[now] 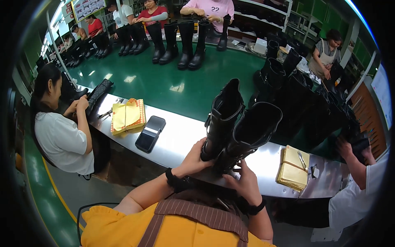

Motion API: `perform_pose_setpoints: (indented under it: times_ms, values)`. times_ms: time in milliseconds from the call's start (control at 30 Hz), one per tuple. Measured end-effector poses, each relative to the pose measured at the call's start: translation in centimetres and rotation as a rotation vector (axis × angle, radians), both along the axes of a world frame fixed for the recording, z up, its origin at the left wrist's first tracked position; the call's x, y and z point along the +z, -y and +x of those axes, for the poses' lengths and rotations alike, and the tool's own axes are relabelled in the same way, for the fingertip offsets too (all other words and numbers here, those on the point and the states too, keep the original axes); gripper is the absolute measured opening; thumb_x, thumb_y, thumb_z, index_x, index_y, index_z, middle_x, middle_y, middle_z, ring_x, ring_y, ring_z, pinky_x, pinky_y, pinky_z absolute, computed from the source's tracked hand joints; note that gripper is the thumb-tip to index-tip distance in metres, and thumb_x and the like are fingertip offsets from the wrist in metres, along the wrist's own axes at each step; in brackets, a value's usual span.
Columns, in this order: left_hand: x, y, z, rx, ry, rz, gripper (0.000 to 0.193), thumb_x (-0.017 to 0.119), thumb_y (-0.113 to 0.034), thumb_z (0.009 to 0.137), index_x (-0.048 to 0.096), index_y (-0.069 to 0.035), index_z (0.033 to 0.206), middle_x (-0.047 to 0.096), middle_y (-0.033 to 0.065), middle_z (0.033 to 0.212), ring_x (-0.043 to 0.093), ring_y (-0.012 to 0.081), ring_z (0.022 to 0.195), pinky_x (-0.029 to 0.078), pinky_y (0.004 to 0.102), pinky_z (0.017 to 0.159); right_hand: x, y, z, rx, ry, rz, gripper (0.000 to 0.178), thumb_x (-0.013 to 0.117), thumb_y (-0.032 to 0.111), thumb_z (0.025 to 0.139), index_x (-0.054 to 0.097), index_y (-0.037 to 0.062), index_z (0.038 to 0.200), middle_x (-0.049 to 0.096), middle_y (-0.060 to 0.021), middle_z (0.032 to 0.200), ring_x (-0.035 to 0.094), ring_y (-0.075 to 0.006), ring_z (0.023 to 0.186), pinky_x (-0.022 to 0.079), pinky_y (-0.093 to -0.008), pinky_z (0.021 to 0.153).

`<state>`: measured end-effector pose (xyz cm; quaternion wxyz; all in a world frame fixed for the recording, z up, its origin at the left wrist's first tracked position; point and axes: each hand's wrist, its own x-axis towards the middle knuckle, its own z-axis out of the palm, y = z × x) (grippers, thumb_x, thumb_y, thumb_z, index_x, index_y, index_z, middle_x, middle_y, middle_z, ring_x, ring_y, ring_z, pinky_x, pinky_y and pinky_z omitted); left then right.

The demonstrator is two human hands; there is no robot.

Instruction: Inspecting black leather boots on a manufacturing conveyor line, checking zippers, stitching, and soles.

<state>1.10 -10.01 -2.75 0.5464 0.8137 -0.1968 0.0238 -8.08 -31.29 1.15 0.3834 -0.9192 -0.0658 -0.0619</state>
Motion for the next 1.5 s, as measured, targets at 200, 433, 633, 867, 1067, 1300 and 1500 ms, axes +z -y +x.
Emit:
perform_pose_setpoints:
  times_ms: [200,433,633,867,1067,1300,1500]
  values:
    - [2.1,-1.8,3.7,-0.453,-0.241,-0.121,0.081,0.076,-0.014,0.071,0.038,0.000,0.140,0.049,0.0202,0.132,0.047,0.0328,0.125,0.035,0.0397,0.108,0.4,0.3,-0.2,-0.150,0.003,-0.058,0.055,0.084,0.026,0.075,0.058,-0.0014,0.116,0.073,-0.0136,0.085,0.072,-0.0251,0.078,0.054,-0.0327,0.068]
    - [4.3,-3.0,2.9,-0.454,0.003,-0.085,0.120,0.084,-0.022,0.067,0.002,0.004,0.150,0.018,0.0264,0.153,0.017,0.0332,0.145,0.017,0.0385,0.119,0.7,0.1,-0.2,-0.139,0.145,0.069,0.038,0.083,0.018,0.076,0.062,-0.0003,0.102,0.070,-0.0087,0.077,0.070,-0.0202,0.070,0.052,-0.0294,0.066]
    - [6.3,1.3,-0.8,-0.100,0.234,-0.148,0.136,0.093,-0.029,0.062,-0.006,-0.009,0.153,0.030,0.0256,0.146,0.035,0.0339,0.137,0.034,0.0424,0.111,8.3,3.7,-1.1,-0.278,0.752,0.046,0.075,0.087,0.031,0.069,0.049,0.0026,0.128,0.052,-0.0187,0.131,0.053,-0.0311,0.119,0.041,-0.0393,0.099]
    - [5.6,1.3,-0.4,-0.368,0.030,-0.392,0.041,0.078,-0.011,0.080,0.061,-0.002,0.116,0.067,0.0086,0.097,0.065,0.0176,0.093,0.049,0.0321,0.087,20.3,1.1,3.7,0.102,0.578,-0.635,0.105,0.091,0.029,0.049,0.044,0.0014,0.139,0.051,-0.0190,0.137,0.049,-0.0369,0.127,0.037,-0.0454,0.106]
    - [6.4,-1.7,1.1,-0.597,-0.155,-0.478,0.044,0.080,-0.013,0.079,0.063,-0.002,0.118,0.070,0.0084,0.107,0.065,0.0161,0.098,0.050,0.0318,0.090,24.2,-2.1,8.1,0.445,0.064,-0.471,0.063,0.092,0.027,0.055,0.061,0.0011,0.104,0.067,-0.0127,0.083,0.069,-0.0267,0.073,0.052,-0.0308,0.069]
    - [5.5,-5.1,5.2,-0.032,0.040,-0.757,0.057,0.067,-0.013,0.088,0.042,-0.008,0.140,0.058,0.0125,0.122,0.056,0.0199,0.114,0.044,0.0345,0.099,24.6,-2.1,17.7,0.158,0.130,-0.278,0.028,0.079,0.015,0.075,0.067,-0.0016,0.094,0.070,-0.0052,0.079,0.064,-0.0098,0.073,0.050,-0.0256,0.069]
    - [1.7,-6.7,8.7,0.082,-0.229,-0.712,0.015,0.059,-0.009,0.095,0.061,0.002,0.105,0.065,0.0054,0.090,0.062,0.0115,0.085,0.050,0.0252,0.082,26.5,1.2,34.2,-0.320,0.517,-0.684,0.049,0.068,0.044,0.081,0.067,-0.0038,0.090,0.069,-0.0212,0.083,0.067,-0.0370,0.085,0.051,-0.0419,0.077]
